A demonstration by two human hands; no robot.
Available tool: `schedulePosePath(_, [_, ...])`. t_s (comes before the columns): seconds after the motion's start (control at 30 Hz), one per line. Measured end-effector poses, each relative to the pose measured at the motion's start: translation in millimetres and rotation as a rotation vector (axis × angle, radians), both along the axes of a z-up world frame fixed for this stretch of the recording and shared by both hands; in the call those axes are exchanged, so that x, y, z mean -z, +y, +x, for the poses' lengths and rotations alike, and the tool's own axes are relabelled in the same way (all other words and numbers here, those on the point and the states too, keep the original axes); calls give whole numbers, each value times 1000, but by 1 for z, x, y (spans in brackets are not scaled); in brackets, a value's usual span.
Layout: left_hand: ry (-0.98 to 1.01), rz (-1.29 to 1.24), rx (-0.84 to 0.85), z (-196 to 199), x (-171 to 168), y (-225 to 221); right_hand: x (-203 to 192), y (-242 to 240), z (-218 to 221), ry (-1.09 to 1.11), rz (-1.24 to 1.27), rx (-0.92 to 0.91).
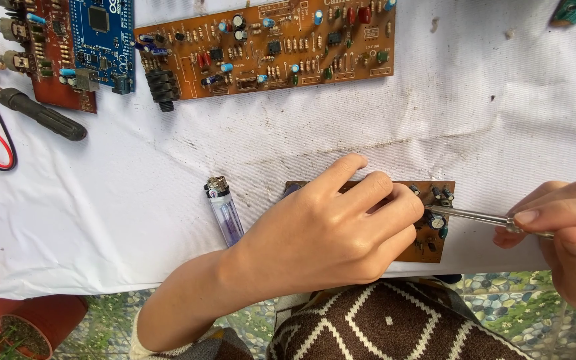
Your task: Removing electronic components from a circuit board using a screwdriver and a lighter as a heat source.
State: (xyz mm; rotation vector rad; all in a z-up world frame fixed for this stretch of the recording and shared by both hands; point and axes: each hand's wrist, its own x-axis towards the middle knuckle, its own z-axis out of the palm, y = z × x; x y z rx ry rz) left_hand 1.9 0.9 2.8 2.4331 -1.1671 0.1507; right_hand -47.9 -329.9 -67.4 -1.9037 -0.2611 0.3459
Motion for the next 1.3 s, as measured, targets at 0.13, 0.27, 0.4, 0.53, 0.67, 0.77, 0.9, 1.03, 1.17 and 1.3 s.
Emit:
schedulePosePath(0.13, [-7, 15, 6, 1, 0, -1, -2, 4, 4, 21, 14, 18])
schedulePosePath(0.27, [-7, 13, 2, 1, 0, -1, -4, 6, 10, 59, -2, 26])
schedulePosePath(0.4, [1, 1, -10, 0, 0, -1, 0, -8, 12, -37, -44, -99])
schedulePosePath(0.53, [-3, 2, -9, 0, -1, -1, -8, -2, 23, -47, -82, -158])
schedulePosePath(0.67, [-9, 6, -3, 0, -1, -1, -21, 12, 35, 22, -114, -123])
schedulePosePath(0.77, [-11, 4, -5, 0, 0, -1, -28, 17, 37, 125, -158, -64])
schedulePosePath(0.9, [-8, 5, -4, 0, -1, -1, -34, 19, 43, 144, -219, -163])
schedulePosePath(1.03, [-7, -2, -6, -1, -2, -2, -58, 25, 48, 201, -365, -271])
schedulePosePath(1.17, [-14, -2, -5, -1, -1, -2, -64, 35, 57, -4, -217, -402])
schedulePosePath(1.3, [-11, 0, -8, -2, 1, -1, -48, 34, 47, -61, -165, -302])
